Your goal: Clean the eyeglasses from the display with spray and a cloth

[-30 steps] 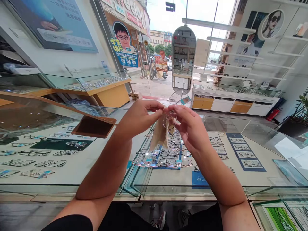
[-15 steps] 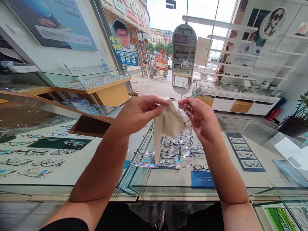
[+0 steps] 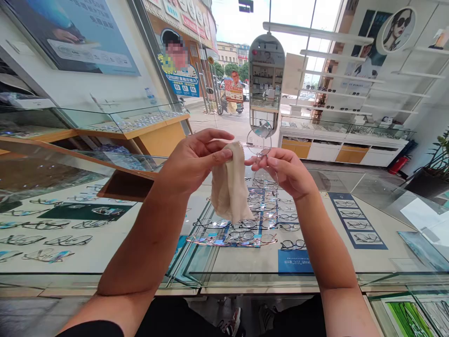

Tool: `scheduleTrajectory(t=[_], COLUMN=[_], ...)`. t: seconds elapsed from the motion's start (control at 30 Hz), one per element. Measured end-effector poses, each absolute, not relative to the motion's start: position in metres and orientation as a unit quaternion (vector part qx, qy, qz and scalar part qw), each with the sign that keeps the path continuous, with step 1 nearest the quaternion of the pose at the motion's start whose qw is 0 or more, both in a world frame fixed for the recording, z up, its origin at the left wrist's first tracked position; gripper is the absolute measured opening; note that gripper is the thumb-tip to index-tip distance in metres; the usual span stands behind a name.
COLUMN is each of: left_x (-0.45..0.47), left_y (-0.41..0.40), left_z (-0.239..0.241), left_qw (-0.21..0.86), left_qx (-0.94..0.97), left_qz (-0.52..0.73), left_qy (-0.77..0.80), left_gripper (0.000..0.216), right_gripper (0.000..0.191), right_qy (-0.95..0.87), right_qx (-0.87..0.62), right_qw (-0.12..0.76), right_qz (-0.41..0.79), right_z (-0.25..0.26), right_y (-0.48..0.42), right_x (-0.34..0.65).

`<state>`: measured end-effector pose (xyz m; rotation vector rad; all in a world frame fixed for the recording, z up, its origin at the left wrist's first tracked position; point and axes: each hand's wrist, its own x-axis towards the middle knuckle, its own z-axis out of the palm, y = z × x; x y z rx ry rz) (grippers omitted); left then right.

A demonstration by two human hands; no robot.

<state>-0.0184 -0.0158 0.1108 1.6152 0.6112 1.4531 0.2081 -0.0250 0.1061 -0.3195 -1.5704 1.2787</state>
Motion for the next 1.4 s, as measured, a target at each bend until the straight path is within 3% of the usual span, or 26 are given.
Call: scheduleTrajectory(t=[0.4,0.53,0.7,0.93,1.2,1.4], left_x=[-0.005,-0.01,-0.011,-0.001,-0.011,-0.027], left_y=[-0.008,0.001,0.011,0.01,0.022,0.016], left_z=[0.101,0.097,0.094,0.089,0.089,0.101], left_qw=[0.478,0.546,0.603,0.586,0.53,0.541], left_qx=[0.611,0.619,0.656,0.702,0.803,0.782], left_qz=[0.587,0.51,0.407,0.374,0.204,0.243], left_qy=[0.23,0.241,0.203,0.157,0.182,0.192], left_gripper=[0.05,0.055,0.044,0.04,0.03,0.035], right_gripper=[0.02,0.016,0.017,0.021,0.024,0.021], right_qy=[-0.645,-0.649,-0.653,-0.599,-0.564,-0.537], right_qx=[-0.15,-0.163,-0.18,-0.249,-0.266,-0.309], right_qw=[0.517,0.541,0.546,0.596,0.662,0.667], right_qz=[0.542,0.509,0.493,0.473,0.415,0.413], right_z=[0.104,0.109,0.112,0.118,0.125,0.126], right_y=[-0.034,-0.034,-0.033,-0.037,-0.034,-0.022], right_x=[0.194,0.198,0.204,0.206,0.222,0.242])
